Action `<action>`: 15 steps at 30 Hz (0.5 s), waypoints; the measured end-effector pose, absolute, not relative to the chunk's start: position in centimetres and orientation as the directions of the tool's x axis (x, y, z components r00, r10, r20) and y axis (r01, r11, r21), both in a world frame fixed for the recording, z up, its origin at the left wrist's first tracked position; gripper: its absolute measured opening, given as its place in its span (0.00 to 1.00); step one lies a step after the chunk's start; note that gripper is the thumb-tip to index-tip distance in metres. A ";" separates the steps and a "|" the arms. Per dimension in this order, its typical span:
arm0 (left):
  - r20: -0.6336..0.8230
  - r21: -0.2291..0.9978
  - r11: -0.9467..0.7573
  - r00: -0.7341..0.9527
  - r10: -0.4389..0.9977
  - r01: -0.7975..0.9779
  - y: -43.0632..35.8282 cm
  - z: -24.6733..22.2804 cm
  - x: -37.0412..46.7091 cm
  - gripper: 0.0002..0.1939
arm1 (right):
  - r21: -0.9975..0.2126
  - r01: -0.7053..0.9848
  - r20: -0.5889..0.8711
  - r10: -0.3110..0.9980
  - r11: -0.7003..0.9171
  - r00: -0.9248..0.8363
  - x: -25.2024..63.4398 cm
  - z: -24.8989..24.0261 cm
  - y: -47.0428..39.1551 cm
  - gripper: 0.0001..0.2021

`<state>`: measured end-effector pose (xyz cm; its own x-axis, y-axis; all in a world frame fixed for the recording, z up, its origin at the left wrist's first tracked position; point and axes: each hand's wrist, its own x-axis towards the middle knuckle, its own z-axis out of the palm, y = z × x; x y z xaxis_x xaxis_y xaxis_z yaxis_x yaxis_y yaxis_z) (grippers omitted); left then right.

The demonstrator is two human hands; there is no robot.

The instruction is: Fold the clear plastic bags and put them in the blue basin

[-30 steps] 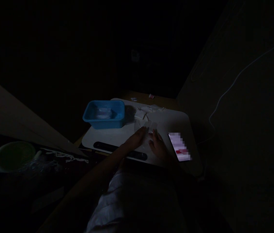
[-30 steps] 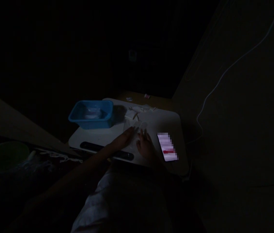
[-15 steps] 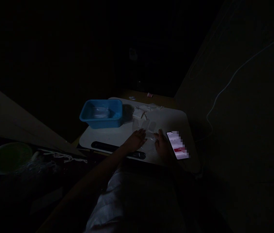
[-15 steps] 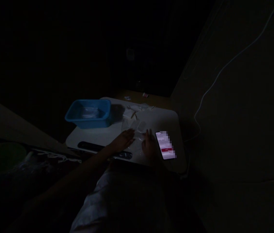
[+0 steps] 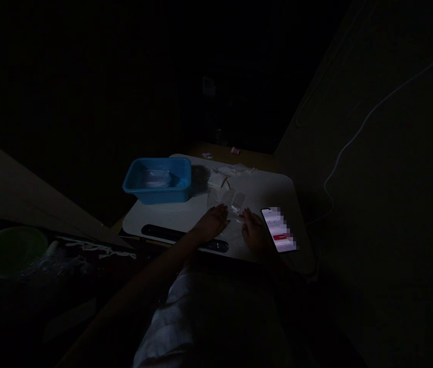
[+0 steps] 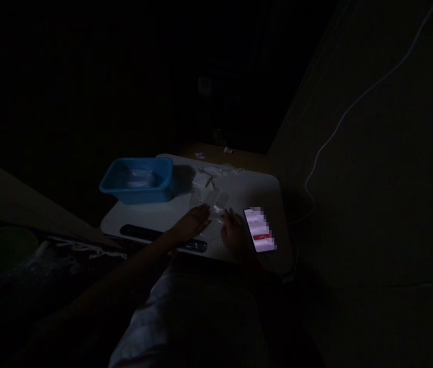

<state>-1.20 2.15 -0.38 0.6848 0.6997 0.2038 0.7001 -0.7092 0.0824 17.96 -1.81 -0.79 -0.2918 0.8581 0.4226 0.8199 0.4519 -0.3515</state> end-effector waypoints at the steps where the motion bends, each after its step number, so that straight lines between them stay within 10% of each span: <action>1: 0.207 0.083 -0.708 0.683 0.700 0.701 2.1 -0.3 -1.2 0.22 | -0.358 0.822 0.424 0.861 0.444 -0.280 18.0 -0.8 -1.8 0.28; 15: 0.079 0.032 -0.794 0.790 0.608 0.607 4.2 1.4 1.8 0.18 | -0.370 0.836 0.429 0.873 0.406 -0.233 18.3 -0.9 -2.5 0.24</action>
